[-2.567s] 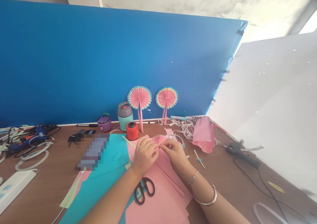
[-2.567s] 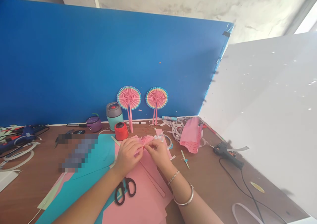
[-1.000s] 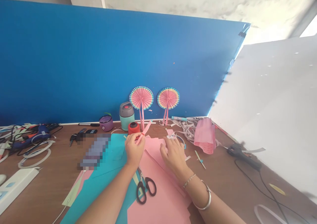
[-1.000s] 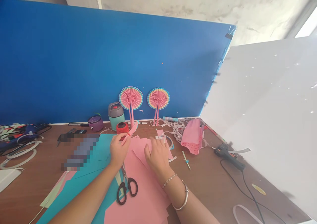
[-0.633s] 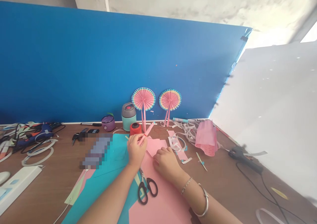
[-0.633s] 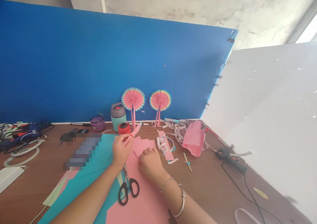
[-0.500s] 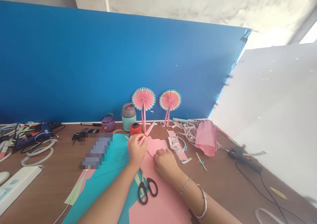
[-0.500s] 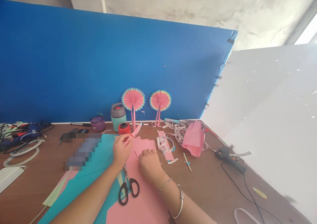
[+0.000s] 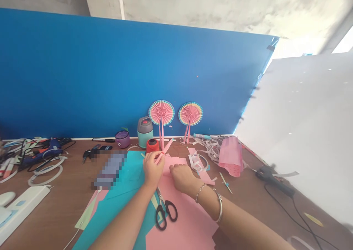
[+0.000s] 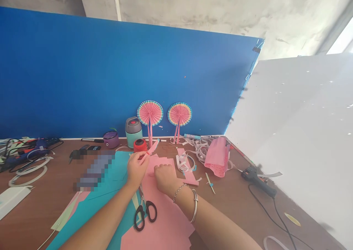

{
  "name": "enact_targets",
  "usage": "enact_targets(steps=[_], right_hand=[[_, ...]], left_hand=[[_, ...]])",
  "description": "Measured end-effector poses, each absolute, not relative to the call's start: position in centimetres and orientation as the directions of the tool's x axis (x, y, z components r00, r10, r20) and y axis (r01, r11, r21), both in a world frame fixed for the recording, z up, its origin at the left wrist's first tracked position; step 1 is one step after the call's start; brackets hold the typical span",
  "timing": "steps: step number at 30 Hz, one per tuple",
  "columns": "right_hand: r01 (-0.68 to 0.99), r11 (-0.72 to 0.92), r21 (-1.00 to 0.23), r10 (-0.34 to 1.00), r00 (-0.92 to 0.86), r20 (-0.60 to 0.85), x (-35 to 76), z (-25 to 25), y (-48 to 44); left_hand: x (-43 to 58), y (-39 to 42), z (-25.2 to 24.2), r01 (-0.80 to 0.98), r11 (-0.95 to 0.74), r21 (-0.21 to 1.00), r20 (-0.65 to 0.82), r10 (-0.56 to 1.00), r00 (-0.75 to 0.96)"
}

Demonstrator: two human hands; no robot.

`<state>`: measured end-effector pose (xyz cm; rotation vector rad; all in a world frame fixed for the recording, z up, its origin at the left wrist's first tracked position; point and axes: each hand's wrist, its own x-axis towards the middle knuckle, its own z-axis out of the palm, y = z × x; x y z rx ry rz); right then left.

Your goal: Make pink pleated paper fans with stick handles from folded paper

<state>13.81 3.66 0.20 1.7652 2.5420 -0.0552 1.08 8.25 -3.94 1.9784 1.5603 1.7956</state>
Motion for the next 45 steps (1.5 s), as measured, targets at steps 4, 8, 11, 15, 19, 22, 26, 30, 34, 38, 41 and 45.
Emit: enact_targets(steps=[4, 8, 11, 15, 19, 22, 26, 30, 34, 38, 41, 45], right_hand=[[0.940, 0.334, -0.062, 0.942, -0.334, 0.011, 15.3, 0.3, 4.1], [0.894, 0.369, -0.253, 0.921, -0.315, 0.231, 17.8, 1.0, 3.8], [0.832, 0.448, -0.326, 0.848, -0.280, 0.451, 19.0, 1.5, 3.3], [0.814, 0.500, -0.296, 0.774, -0.267, 0.574, 19.4, 1.4, 3.0], [0.828, 0.500, -0.256, 0.761, -0.278, 0.586, 19.5, 0.4, 3.5], [0.834, 0.489, -0.256, 0.762, -0.265, 0.591, 19.7, -0.1, 3.8], [0.848, 0.465, -0.254, 0.779, -0.256, 0.573, 19.9, 0.0, 3.9], [0.854, 0.451, -0.261, 0.785, -0.240, 0.571, 19.9, 0.0, 3.8], [0.851, 0.452, -0.269, 0.789, -0.241, 0.565, 19.9, 0.0, 3.8], [0.856, 0.446, -0.262, 0.795, -0.245, 0.554, 20.0, 0.1, 3.8], [0.860, 0.441, -0.255, 0.799, -0.247, 0.549, 20.0, 0.2, 3.7], [0.865, 0.433, -0.251, 0.805, -0.246, 0.539, 20.0, 0.3, 3.7]], left_hand=[[0.9, 8.4, -3.9, 0.623, -0.507, 0.596, 0.727, 0.669, -0.152], [1.1, 8.0, -3.5, 0.631, -0.549, 0.548, 0.738, 0.673, -0.056], [1.4, 7.3, -3.0, 0.665, -0.593, 0.453, 0.750, 0.657, 0.076], [2.0, 6.6, -2.5, 0.714, -0.619, 0.326, 0.744, 0.634, 0.211], [2.2, 6.1, -2.4, 0.714, -0.648, 0.263, 0.738, 0.612, 0.283], [2.3, 5.8, -2.3, 0.711, -0.661, 0.240, 0.744, 0.596, 0.303], [2.4, 5.7, -2.3, 0.710, -0.668, 0.223, 0.750, 0.583, 0.313], [2.4, 5.7, -2.3, 0.697, -0.680, 0.226, 0.753, 0.576, 0.319], [2.4, 5.7, -2.3, 0.683, -0.689, 0.241, 0.752, 0.578, 0.317], [2.4, 5.7, -2.3, 0.674, -0.697, 0.246, 0.753, 0.575, 0.319], [2.4, 5.7, -2.3, 0.669, -0.701, 0.247, 0.755, 0.572, 0.321], [2.4, 5.7, -2.3, 0.665, -0.704, 0.249, 0.754, 0.573, 0.323]])
